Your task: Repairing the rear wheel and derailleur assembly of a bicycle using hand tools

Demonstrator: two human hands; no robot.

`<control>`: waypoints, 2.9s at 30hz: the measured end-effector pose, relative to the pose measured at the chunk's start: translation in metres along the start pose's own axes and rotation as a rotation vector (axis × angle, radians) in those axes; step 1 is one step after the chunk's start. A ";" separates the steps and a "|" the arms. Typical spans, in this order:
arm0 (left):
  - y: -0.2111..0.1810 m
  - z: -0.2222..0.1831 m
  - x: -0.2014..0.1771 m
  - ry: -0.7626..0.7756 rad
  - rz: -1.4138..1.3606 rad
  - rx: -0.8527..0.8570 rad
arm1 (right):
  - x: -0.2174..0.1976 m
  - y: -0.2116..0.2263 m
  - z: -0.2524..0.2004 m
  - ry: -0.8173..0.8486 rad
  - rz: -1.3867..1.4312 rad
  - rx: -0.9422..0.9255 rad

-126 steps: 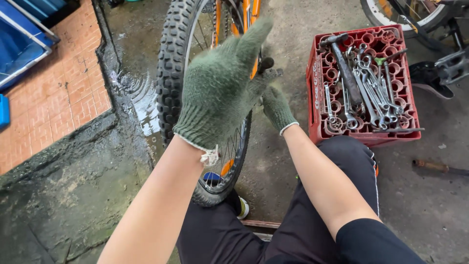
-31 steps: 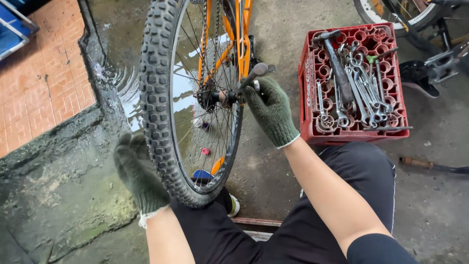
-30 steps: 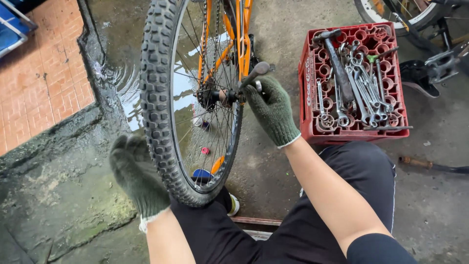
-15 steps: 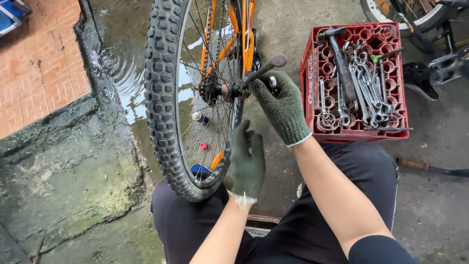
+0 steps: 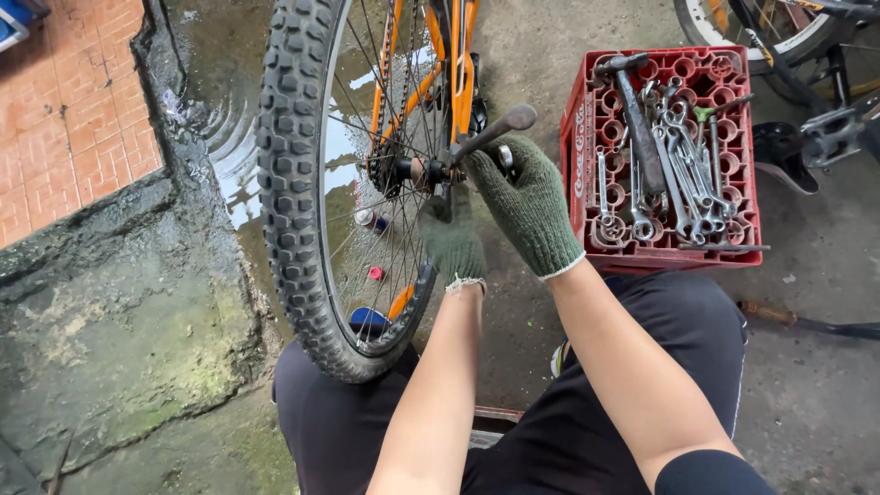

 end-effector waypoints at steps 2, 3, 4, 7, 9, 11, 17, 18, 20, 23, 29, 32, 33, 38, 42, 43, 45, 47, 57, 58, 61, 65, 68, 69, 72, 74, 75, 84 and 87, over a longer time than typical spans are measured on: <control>0.040 0.031 0.005 -0.049 0.020 0.197 | -0.001 -0.001 0.000 -0.009 0.028 0.015; 0.029 0.022 0.005 -0.049 0.020 0.198 | -0.001 -0.001 0.000 -0.009 0.029 0.015; 0.034 0.015 0.005 -0.046 0.052 0.016 | -0.002 -0.001 0.000 -0.008 0.030 0.016; 0.048 -0.001 0.001 -0.046 -0.073 -0.244 | -0.002 -0.006 -0.001 0.003 0.000 0.003; 0.042 -0.005 0.005 -0.045 -0.233 -0.312 | -0.002 -0.005 0.001 0.010 -0.027 -0.020; 0.022 -0.012 0.022 0.034 -0.608 -0.353 | -0.004 -0.011 0.000 0.007 -0.039 0.057; 0.093 0.034 0.031 -0.022 -0.558 -0.360 | -0.004 -0.015 -0.001 -0.032 0.036 0.091; 0.100 0.037 0.032 -0.021 -0.560 -0.360 | -0.004 -0.015 -0.001 -0.032 0.035 0.088; 0.109 0.044 0.033 -0.022 -0.400 -0.321 | -0.003 -0.017 0.002 -0.011 0.005 0.111; 0.068 0.023 0.025 0.079 -0.389 -0.129 | -0.001 -0.013 0.004 0.005 -0.074 0.074; 0.003 -0.012 0.039 0.166 -0.758 -0.507 | 0.002 -0.005 0.002 0.009 -0.087 0.091; 0.040 0.021 0.042 0.188 -0.592 -0.363 | 0.003 -0.009 0.003 -0.017 -0.089 0.108; 0.049 0.030 0.042 0.183 -0.590 -0.367 | 0.003 -0.013 0.004 -0.014 -0.090 0.113; 0.041 0.034 0.030 0.169 -0.305 -0.139 | -0.006 -0.027 0.017 -0.025 -0.114 0.069; 0.067 0.056 0.027 0.171 -0.229 -0.108 | -0.003 -0.020 0.019 0.008 -0.111 0.046; 0.115 0.077 0.041 0.228 -0.599 -0.320 | -0.002 -0.019 0.020 0.003 -0.123 0.034; 0.117 0.069 0.050 0.280 -0.967 -0.531 | -0.001 -0.014 0.020 -0.002 -0.132 0.022; 0.014 0.014 0.027 0.207 -0.450 -0.122 | 0.002 0.002 0.021 0.018 -0.204 -0.070; 0.054 0.055 0.032 0.270 0.085 -0.084 | 0.008 0.004 0.022 0.045 -0.246 -0.157; 0.032 0.043 0.031 0.311 0.226 -0.039 | 0.013 0.004 0.019 0.077 -0.187 -0.225; -0.060 -0.016 0.012 0.374 0.357 -0.160 | 0.017 0.016 0.013 0.156 -0.241 -0.339; -0.001 -0.010 -0.017 0.101 0.080 0.074 | 0.017 0.025 0.008 0.180 -0.397 -0.433; -0.063 -0.036 -0.020 0.079 0.270 0.323 | 0.014 0.035 0.000 0.064 -0.251 -0.352; -0.060 -0.029 -0.018 0.079 0.273 0.327 | 0.013 0.023 0.003 0.062 -0.246 -0.352; -0.106 -0.047 -0.006 0.087 0.225 0.931 | 0.013 0.012 0.004 0.096 -0.268 -0.231; -0.122 -0.052 0.006 0.229 0.155 0.885 | 0.013 0.047 -0.010 0.077 -0.329 -0.054; -0.118 -0.046 0.003 0.232 0.155 0.888 | 0.012 0.022 -0.002 0.073 -0.328 -0.054; -0.134 -0.047 0.013 0.195 0.464 1.090 | 0.011 0.012 -0.005 0.224 -0.011 -0.207; -0.116 -0.023 0.018 0.296 0.388 1.016 | 0.010 0.009 0.004 0.149 -0.322 -0.246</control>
Point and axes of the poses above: each hand's wrist, its own z-axis towards the middle knuckle, its own x-axis out of the palm, y = z × x, the point moved 9 cm from there along z, towards the middle knuckle, and after that the axes turned 3 degrees about x, right-handed, at the moved point
